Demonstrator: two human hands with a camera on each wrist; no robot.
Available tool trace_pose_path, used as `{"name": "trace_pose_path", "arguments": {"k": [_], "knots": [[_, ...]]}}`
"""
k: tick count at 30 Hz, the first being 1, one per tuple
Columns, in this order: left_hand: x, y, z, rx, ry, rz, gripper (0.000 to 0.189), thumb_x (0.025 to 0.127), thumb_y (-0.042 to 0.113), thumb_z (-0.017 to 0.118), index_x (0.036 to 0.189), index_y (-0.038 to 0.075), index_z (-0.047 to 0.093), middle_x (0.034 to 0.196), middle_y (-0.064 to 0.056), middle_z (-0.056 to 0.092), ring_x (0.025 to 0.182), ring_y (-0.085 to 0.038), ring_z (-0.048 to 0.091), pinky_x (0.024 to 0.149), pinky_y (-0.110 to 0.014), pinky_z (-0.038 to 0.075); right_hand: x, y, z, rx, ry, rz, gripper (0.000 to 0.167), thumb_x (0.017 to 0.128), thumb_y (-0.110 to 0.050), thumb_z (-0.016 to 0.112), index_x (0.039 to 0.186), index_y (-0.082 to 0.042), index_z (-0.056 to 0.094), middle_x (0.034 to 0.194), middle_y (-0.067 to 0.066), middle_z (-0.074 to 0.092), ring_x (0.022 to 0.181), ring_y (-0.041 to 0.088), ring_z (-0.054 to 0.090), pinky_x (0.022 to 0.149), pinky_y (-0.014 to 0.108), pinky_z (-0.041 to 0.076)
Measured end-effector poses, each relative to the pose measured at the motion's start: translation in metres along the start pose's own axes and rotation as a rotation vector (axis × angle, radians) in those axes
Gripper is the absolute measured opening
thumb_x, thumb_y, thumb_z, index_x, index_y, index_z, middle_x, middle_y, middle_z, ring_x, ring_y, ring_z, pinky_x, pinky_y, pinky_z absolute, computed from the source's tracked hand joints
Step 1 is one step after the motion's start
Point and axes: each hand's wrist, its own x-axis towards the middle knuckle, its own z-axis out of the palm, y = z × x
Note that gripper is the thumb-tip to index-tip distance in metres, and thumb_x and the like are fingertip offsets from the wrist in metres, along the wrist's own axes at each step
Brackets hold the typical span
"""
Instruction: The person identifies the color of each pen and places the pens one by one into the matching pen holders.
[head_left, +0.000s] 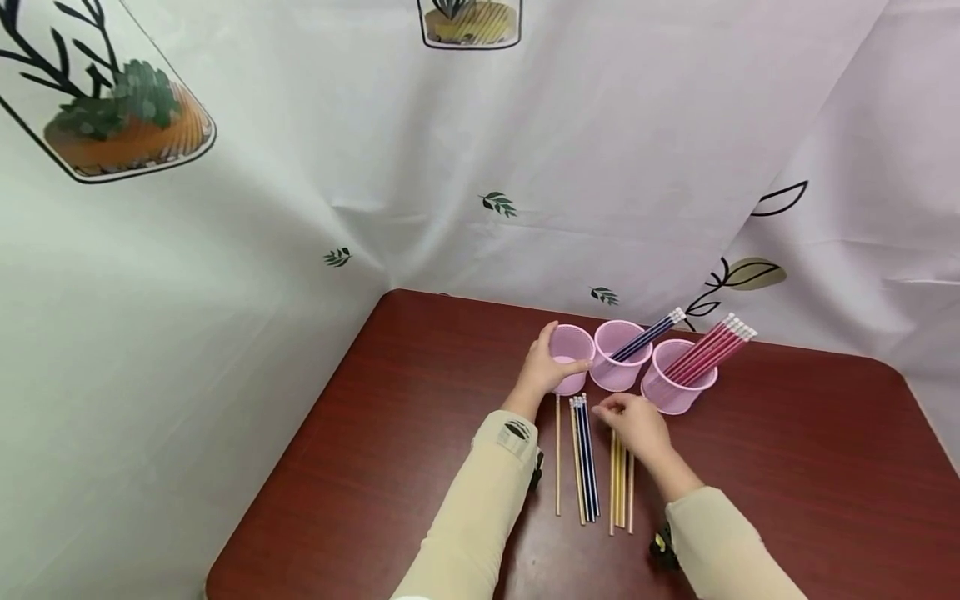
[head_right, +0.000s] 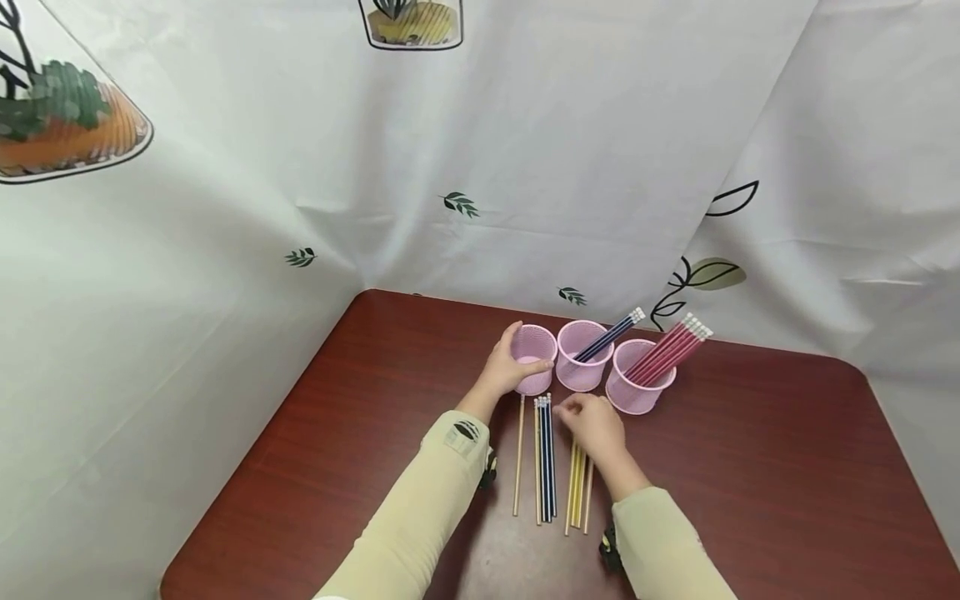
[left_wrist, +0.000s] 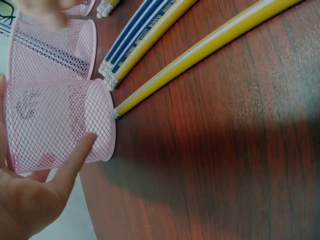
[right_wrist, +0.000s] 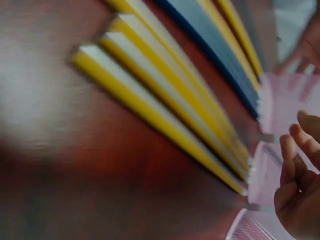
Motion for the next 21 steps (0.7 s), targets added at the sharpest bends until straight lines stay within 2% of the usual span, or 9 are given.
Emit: {"name": "trace_pose_path", "arguments": {"k": [3, 7, 13, 21], "knots": [[0.000, 0.001, 0.001, -0.020, 0.010, -0.001, 0.095, 0.064, 0.035, 0.085, 0.143, 0.025, 0.032, 0.133, -0.013, 0.044, 0.113, -0.027, 0.049, 0.091, -0.039, 0.042, -0.007, 0.003, 0.012, -0.133, -0.013, -0.057, 0.020, 0.076, -0.031, 0.075, 0.070, -0.014, 0.065, 0.066, -0.001, 0.053, 0.070, 0.022, 0.046, 0.060, 0.037, 0.038], [-0.001, 0.002, 0.001, -0.044, 0.007, -0.002, 0.094, 0.064, 0.033, 0.085, 0.142, 0.025, 0.033, 0.133, -0.013, 0.044, 0.113, -0.028, 0.049, 0.092, -0.039, 0.042, -0.013, 0.006, 0.022, -0.241, 0.018, -0.111, 0.030, 0.073, -0.036, 0.076, 0.061, -0.016, 0.056, 0.070, 0.002, 0.045, 0.074, 0.027, 0.040, 0.062, 0.039, 0.033], [-0.001, 0.002, 0.001, -0.062, 0.015, -0.022, 0.094, 0.063, 0.034, 0.086, 0.141, 0.027, 0.034, 0.132, -0.014, 0.044, 0.112, -0.029, 0.049, 0.091, -0.041, 0.042, -0.016, 0.009, 0.027, -0.231, 0.028, -0.073, 0.030, 0.075, -0.033, 0.075, 0.062, -0.015, 0.056, 0.073, 0.005, 0.046, 0.077, 0.029, 0.039, 0.065, 0.041, 0.031], [-0.001, 0.002, 0.003, -0.050, 0.033, -0.035, 0.094, 0.062, 0.033, 0.086, 0.141, 0.026, 0.035, 0.130, -0.014, 0.047, 0.111, -0.029, 0.049, 0.090, -0.042, 0.042, -0.015, 0.011, 0.031, -0.231, 0.047, -0.030, 0.028, 0.071, -0.032, 0.073, 0.058, -0.016, 0.054, 0.072, 0.005, 0.048, 0.076, 0.030, 0.040, 0.065, 0.042, 0.032]]}}
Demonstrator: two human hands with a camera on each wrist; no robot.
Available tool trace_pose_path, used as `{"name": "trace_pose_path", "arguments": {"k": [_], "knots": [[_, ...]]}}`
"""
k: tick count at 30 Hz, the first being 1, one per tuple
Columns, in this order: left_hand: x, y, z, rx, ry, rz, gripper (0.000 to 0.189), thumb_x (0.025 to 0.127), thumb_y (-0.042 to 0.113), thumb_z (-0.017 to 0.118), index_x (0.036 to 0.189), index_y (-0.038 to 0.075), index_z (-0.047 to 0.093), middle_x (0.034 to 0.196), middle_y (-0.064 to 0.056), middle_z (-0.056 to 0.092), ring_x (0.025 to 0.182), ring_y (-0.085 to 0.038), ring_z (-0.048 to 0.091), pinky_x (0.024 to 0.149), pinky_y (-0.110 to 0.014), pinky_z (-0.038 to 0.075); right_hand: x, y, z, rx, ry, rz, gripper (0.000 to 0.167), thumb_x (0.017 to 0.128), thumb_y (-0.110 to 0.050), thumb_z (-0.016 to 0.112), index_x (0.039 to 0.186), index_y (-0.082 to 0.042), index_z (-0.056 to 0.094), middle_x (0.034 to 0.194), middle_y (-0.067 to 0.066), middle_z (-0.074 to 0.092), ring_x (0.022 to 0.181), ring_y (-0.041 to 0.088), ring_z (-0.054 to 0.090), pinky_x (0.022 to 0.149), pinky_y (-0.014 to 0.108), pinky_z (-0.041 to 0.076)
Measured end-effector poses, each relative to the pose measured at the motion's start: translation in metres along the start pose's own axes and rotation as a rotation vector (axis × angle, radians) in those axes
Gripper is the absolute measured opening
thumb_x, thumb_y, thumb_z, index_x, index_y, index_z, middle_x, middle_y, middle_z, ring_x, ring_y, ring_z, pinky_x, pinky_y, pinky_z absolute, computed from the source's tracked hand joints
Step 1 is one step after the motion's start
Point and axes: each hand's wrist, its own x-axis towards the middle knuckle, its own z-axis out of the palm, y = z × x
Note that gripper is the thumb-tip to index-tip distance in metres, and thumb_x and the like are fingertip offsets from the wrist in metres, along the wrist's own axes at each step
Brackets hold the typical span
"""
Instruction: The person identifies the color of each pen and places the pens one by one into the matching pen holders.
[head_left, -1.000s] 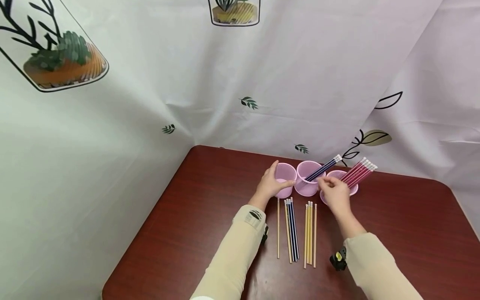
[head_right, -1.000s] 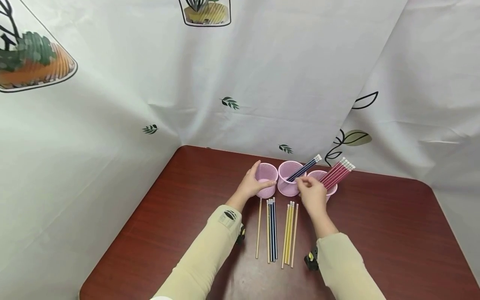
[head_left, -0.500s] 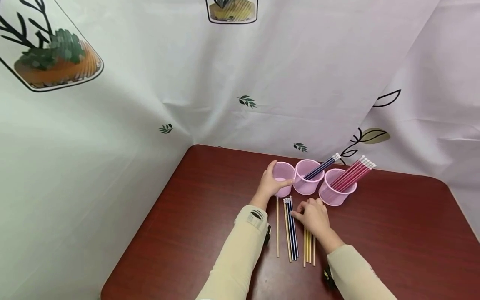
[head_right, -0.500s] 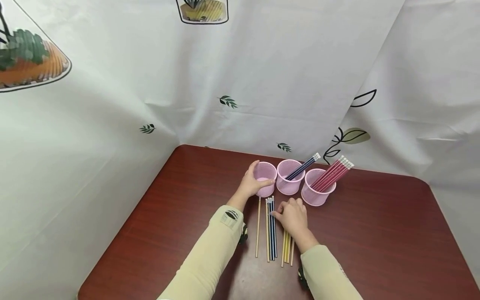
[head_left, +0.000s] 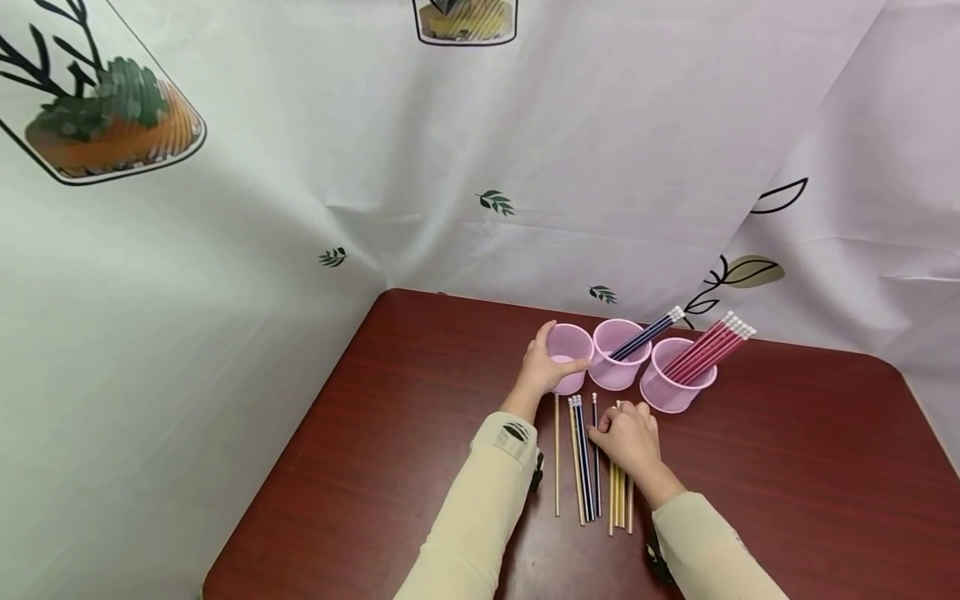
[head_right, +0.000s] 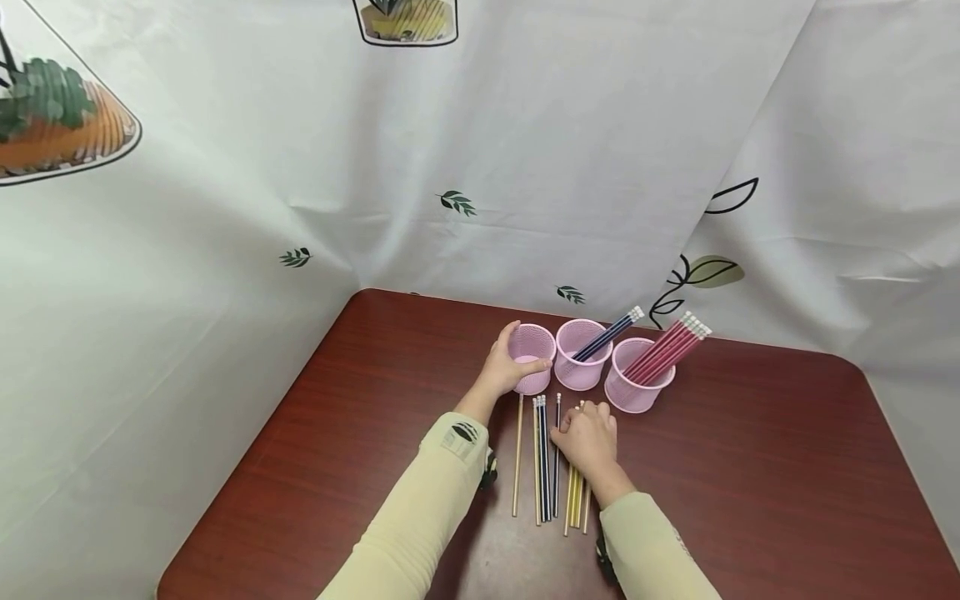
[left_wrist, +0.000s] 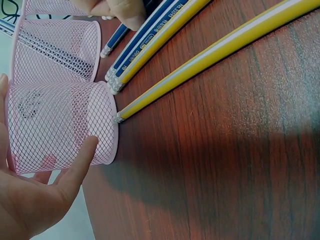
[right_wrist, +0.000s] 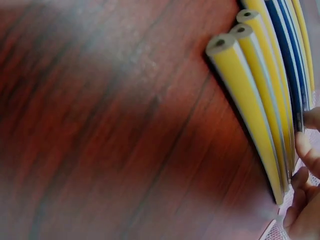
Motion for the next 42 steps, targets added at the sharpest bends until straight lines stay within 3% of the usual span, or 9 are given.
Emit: {"name": "trace_pose_path", "arguments": {"k": [7, 17, 42], "knots": [[0.000, -0.001, 0.000, 0.002, 0.017, 0.009, 0.094, 0.061, 0.032, 0.087, 0.140, 0.028, 0.036, 0.128, -0.013, 0.048, 0.111, -0.029, 0.050, 0.089, -0.041, 0.043, 0.002, -0.007, 0.001, -0.018, -0.024, 0.089, 0.025, 0.072, -0.032, 0.068, 0.057, -0.015, 0.057, 0.075, 0.007, 0.053, 0.078, 0.033, 0.042, 0.067, 0.045, 0.032], [-0.001, -0.001, 0.003, 0.027, 0.047, 0.026, 0.094, 0.060, 0.037, 0.087, 0.140, 0.027, 0.037, 0.127, -0.012, 0.050, 0.111, -0.029, 0.050, 0.089, -0.041, 0.042, 0.005, -0.006, 0.000, 0.025, -0.007, 0.146, 0.024, 0.068, -0.031, 0.068, 0.055, -0.015, 0.057, 0.074, 0.007, 0.054, 0.078, 0.033, 0.043, 0.065, 0.044, 0.032], [-0.003, -0.002, 0.001, 0.027, 0.037, 0.023, 0.092, 0.063, 0.035, 0.085, 0.140, 0.027, 0.035, 0.130, -0.014, 0.047, 0.116, -0.030, 0.047, 0.092, -0.043, 0.040, 0.012, -0.015, -0.031, 0.195, 0.038, 0.063, 0.016, 0.068, -0.021, 0.066, 0.057, -0.011, 0.059, 0.068, 0.002, 0.056, 0.076, 0.029, 0.046, 0.068, 0.041, 0.037]]}}
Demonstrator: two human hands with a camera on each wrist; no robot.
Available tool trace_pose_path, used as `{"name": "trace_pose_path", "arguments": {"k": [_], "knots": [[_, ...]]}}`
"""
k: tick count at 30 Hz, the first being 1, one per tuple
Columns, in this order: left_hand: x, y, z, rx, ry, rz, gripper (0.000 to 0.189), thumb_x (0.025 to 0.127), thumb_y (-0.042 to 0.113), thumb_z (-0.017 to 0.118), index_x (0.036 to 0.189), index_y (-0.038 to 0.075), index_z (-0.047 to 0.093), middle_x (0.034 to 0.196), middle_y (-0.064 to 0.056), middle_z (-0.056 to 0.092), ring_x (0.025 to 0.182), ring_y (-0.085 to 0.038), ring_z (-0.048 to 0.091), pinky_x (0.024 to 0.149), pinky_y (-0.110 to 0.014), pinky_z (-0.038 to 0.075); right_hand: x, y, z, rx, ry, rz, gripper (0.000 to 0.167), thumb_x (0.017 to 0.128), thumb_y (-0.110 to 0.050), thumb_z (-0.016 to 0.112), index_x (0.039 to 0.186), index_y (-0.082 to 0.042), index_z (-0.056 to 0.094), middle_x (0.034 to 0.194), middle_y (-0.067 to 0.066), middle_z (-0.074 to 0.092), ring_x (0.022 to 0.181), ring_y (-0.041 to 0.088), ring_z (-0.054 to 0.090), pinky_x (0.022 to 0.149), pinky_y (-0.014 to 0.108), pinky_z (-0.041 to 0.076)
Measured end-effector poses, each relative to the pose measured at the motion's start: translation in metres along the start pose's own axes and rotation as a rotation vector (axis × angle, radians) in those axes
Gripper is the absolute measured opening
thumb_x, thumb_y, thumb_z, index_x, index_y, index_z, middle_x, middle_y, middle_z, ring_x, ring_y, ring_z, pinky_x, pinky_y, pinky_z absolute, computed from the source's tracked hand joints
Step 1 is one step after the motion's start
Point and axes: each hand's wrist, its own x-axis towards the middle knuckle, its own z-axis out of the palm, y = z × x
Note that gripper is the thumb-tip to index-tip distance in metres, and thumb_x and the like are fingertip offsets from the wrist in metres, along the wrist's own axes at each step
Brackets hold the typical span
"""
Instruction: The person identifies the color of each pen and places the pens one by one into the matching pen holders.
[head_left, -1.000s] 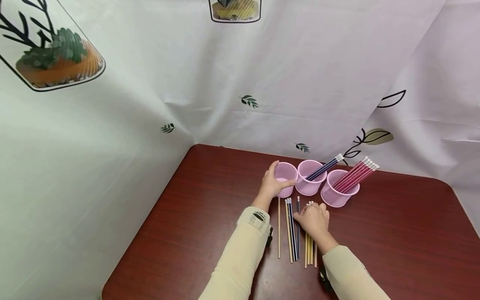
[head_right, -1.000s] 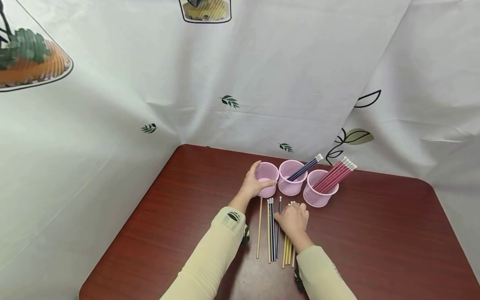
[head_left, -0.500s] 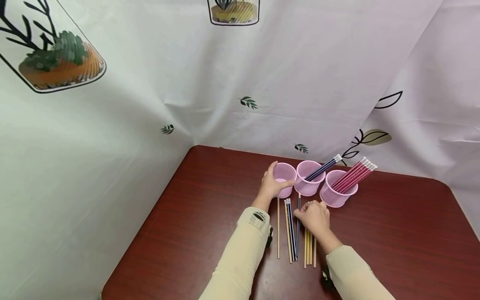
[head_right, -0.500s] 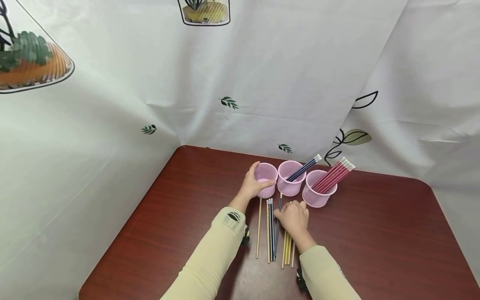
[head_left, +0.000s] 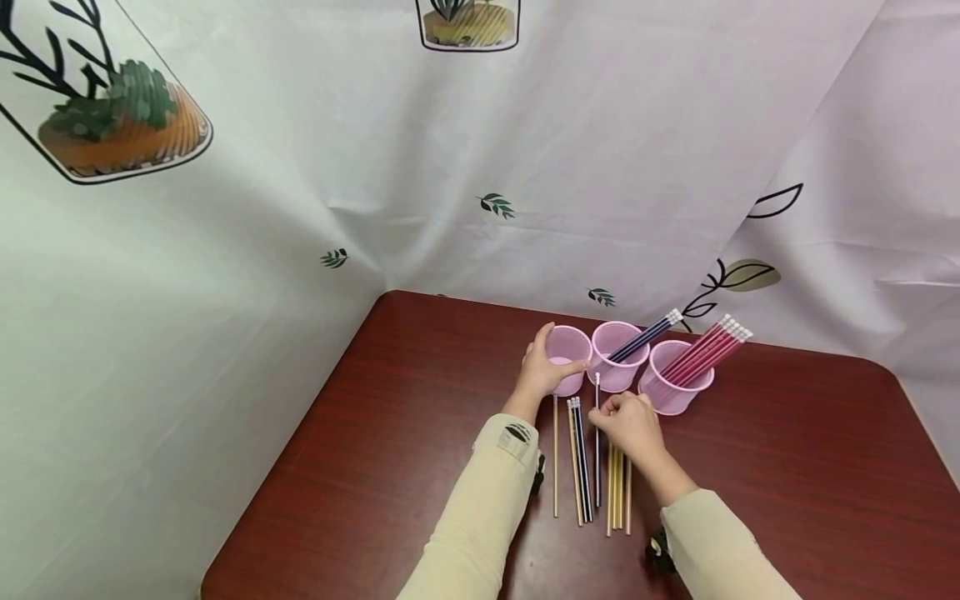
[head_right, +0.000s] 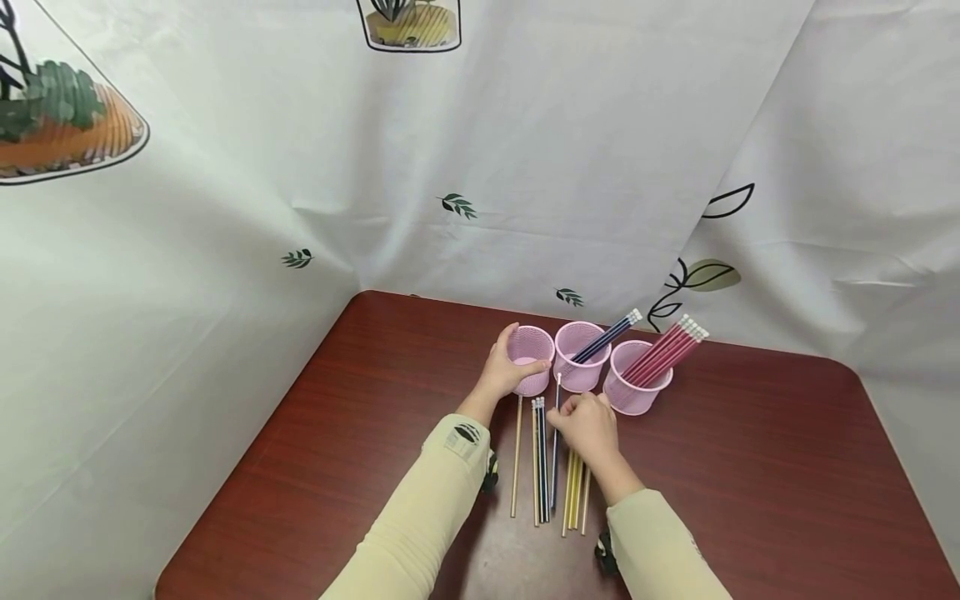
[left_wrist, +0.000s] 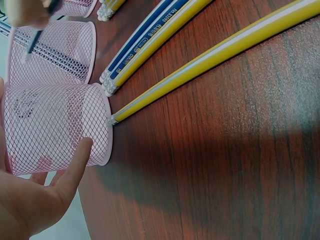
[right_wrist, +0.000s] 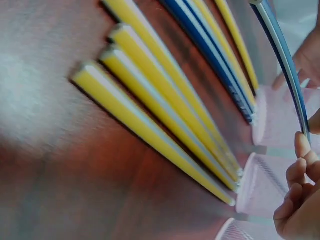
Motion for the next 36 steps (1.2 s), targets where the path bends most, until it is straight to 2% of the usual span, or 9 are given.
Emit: {"name": "trace_pose_path", "arguments": {"k": [6, 14, 23, 29, 36], "knots": [[0.001, -0.001, 0.000, -0.023, 0.004, 0.008, 0.092, 0.062, 0.034, 0.086, 0.140, 0.026, 0.036, 0.129, -0.014, 0.048, 0.113, -0.030, 0.048, 0.090, -0.042, 0.041, 0.007, -0.002, -0.011, 0.036, 0.030, -0.035, 0.015, 0.068, -0.018, 0.065, 0.056, -0.012, 0.057, 0.065, 0.000, 0.051, 0.072, 0.025, 0.044, 0.063, 0.034, 0.035], [0.001, -0.001, 0.000, -0.024, -0.001, 0.004, 0.093, 0.062, 0.034, 0.086, 0.141, 0.024, 0.036, 0.130, -0.014, 0.047, 0.114, -0.030, 0.047, 0.091, -0.042, 0.040, 0.015, -0.002, -0.024, 0.066, 0.033, -0.036, 0.012, 0.069, -0.016, 0.065, 0.060, -0.010, 0.060, 0.066, 0.002, 0.052, 0.071, 0.024, 0.046, 0.063, 0.033, 0.036], [0.002, -0.001, 0.001, -0.038, -0.009, 0.006, 0.094, 0.063, 0.033, 0.086, 0.141, 0.022, 0.036, 0.131, -0.015, 0.046, 0.115, -0.031, 0.046, 0.092, -0.043, 0.040, 0.024, -0.006, -0.039, 0.124, 0.070, 0.011, 0.009, 0.072, -0.014, 0.060, 0.066, -0.009, 0.057, 0.059, 0.000, 0.052, 0.056, 0.016, 0.045, 0.052, 0.029, 0.035], [0.001, 0.001, 0.000, -0.037, -0.007, -0.009, 0.093, 0.062, 0.033, 0.086, 0.140, 0.025, 0.036, 0.132, -0.013, 0.046, 0.117, -0.030, 0.045, 0.093, -0.043, 0.039, 0.030, -0.009, -0.048, 0.131, 0.128, 0.024, 0.009, 0.074, -0.016, 0.061, 0.072, -0.008, 0.058, 0.062, 0.001, 0.056, 0.056, 0.015, 0.048, 0.052, 0.029, 0.037], [0.000, 0.003, 0.000, -0.044, -0.005, -0.031, 0.093, 0.061, 0.033, 0.087, 0.139, 0.027, 0.037, 0.132, -0.012, 0.046, 0.117, -0.029, 0.044, 0.093, -0.043, 0.039, 0.036, -0.013, -0.063, 0.150, 0.194, 0.024, 0.012, 0.076, -0.016, 0.061, 0.084, -0.007, 0.059, 0.063, 0.000, 0.059, 0.058, 0.013, 0.050, 0.054, 0.027, 0.037]]}}
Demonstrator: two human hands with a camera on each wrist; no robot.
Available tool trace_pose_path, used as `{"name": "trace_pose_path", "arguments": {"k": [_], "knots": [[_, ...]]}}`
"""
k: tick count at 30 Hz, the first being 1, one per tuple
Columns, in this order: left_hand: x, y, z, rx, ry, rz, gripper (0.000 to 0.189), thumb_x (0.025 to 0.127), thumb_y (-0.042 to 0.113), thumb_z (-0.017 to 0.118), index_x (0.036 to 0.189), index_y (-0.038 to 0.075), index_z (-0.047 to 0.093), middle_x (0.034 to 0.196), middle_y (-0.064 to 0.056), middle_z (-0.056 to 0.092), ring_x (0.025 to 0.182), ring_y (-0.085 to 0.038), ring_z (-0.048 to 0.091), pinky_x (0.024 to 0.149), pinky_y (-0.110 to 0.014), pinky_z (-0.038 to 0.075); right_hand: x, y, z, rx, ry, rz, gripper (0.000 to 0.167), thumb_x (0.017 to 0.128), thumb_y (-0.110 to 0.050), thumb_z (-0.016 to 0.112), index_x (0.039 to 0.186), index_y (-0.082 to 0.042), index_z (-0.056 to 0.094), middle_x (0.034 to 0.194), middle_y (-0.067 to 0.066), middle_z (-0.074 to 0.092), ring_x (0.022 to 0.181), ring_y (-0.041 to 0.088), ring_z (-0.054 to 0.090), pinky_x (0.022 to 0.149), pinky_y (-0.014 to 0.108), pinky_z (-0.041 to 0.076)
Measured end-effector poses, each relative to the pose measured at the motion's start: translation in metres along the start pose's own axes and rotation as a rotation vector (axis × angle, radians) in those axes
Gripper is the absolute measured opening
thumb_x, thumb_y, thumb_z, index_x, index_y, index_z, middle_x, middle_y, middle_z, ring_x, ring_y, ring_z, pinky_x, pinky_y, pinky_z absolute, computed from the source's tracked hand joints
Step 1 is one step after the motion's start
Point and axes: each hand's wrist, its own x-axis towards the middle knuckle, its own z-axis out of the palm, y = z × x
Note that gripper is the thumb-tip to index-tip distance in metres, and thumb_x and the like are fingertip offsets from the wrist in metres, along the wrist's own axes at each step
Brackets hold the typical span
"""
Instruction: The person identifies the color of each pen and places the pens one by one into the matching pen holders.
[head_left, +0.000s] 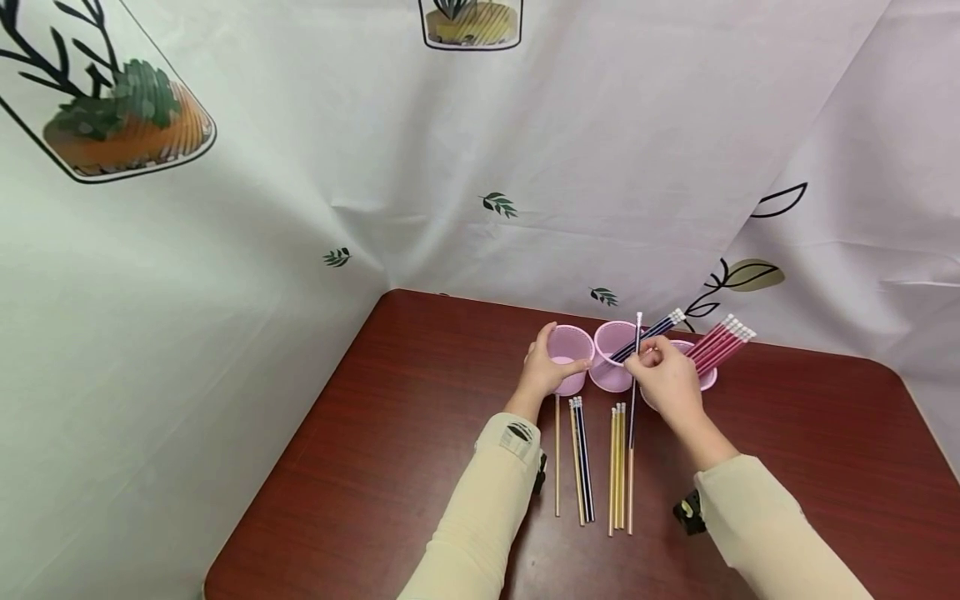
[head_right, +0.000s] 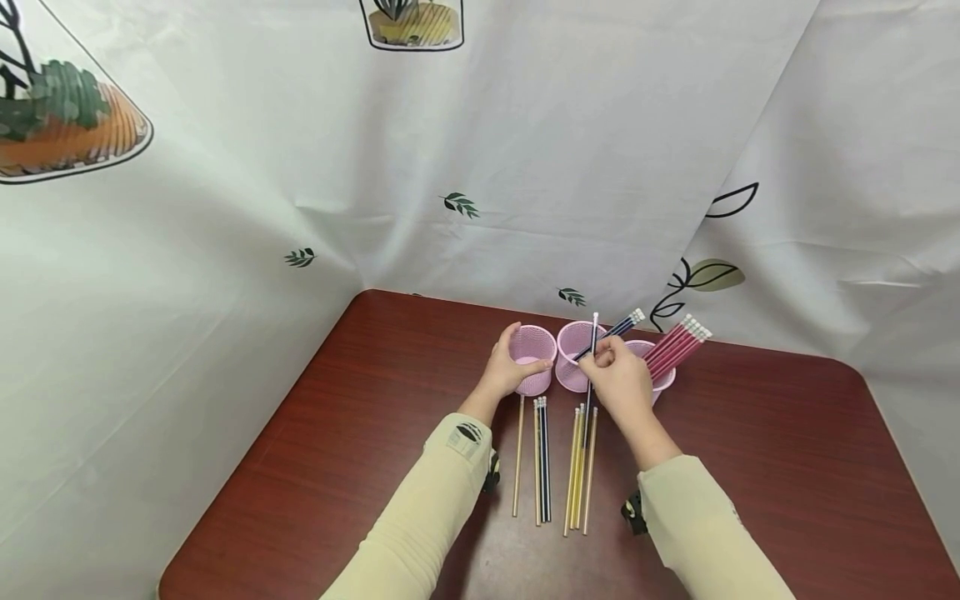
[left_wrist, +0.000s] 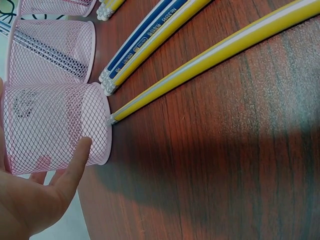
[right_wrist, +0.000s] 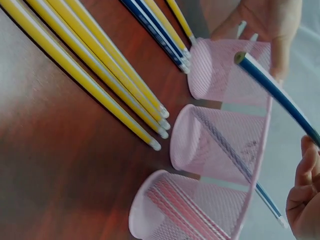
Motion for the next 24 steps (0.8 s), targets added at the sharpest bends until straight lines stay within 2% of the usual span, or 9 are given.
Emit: {"name": "trace_pose_path", "arguments": {"k": [6, 11, 16, 21, 24], "knots": [[-0.001, 0.001, 0.000, 0.000, -0.002, 0.001, 0.093, 0.061, 0.033, 0.087, 0.140, 0.025, 0.037, 0.132, -0.013, 0.045, 0.118, -0.030, 0.043, 0.093, -0.044, 0.039, 0.010, -0.005, -0.010, 0.028, 0.018, 0.004, 0.014, 0.077, -0.015, 0.061, 0.088, -0.006, 0.059, 0.069, 0.002, 0.063, 0.060, 0.006, 0.050, 0.056, 0.020, 0.037], [0.000, 0.000, 0.000, -0.005, 0.001, -0.006, 0.093, 0.061, 0.033, 0.087, 0.140, 0.025, 0.037, 0.133, -0.013, 0.045, 0.119, -0.030, 0.043, 0.093, -0.044, 0.039, 0.018, -0.012, -0.017, 0.062, 0.008, -0.003, 0.014, 0.077, -0.013, 0.060, 0.088, -0.004, 0.059, 0.073, 0.005, 0.062, 0.061, 0.005, 0.050, 0.056, 0.017, 0.038], [0.000, -0.001, 0.000, -0.006, 0.001, -0.001, 0.093, 0.061, 0.033, 0.087, 0.140, 0.024, 0.037, 0.132, -0.013, 0.045, 0.118, -0.031, 0.044, 0.093, -0.045, 0.039, 0.025, -0.019, -0.023, 0.086, 0.047, 0.005, 0.018, 0.079, -0.013, 0.059, 0.094, -0.003, 0.057, 0.077, 0.007, 0.063, 0.061, 0.001, 0.049, 0.057, 0.016, 0.038], [-0.001, -0.001, 0.000, -0.002, -0.002, 0.001, 0.093, 0.062, 0.033, 0.087, 0.140, 0.023, 0.037, 0.132, -0.013, 0.045, 0.118, -0.031, 0.044, 0.092, -0.045, 0.039, 0.029, -0.025, -0.031, 0.129, 0.094, 0.036, 0.029, 0.081, -0.014, 0.060, 0.108, -0.005, 0.054, 0.074, -0.006, 0.063, 0.061, -0.007, 0.049, 0.061, 0.016, 0.038], [0.000, 0.000, 0.000, 0.000, -0.002, -0.001, 0.094, 0.062, 0.033, 0.087, 0.140, 0.024, 0.037, 0.132, -0.013, 0.045, 0.117, -0.031, 0.044, 0.092, -0.045, 0.039, 0.031, -0.026, -0.034, 0.181, 0.106, 0.046, 0.026, 0.083, -0.013, 0.058, 0.107, -0.004, 0.053, 0.071, -0.015, 0.059, 0.059, -0.010, 0.051, 0.059, 0.014, 0.039]]}}
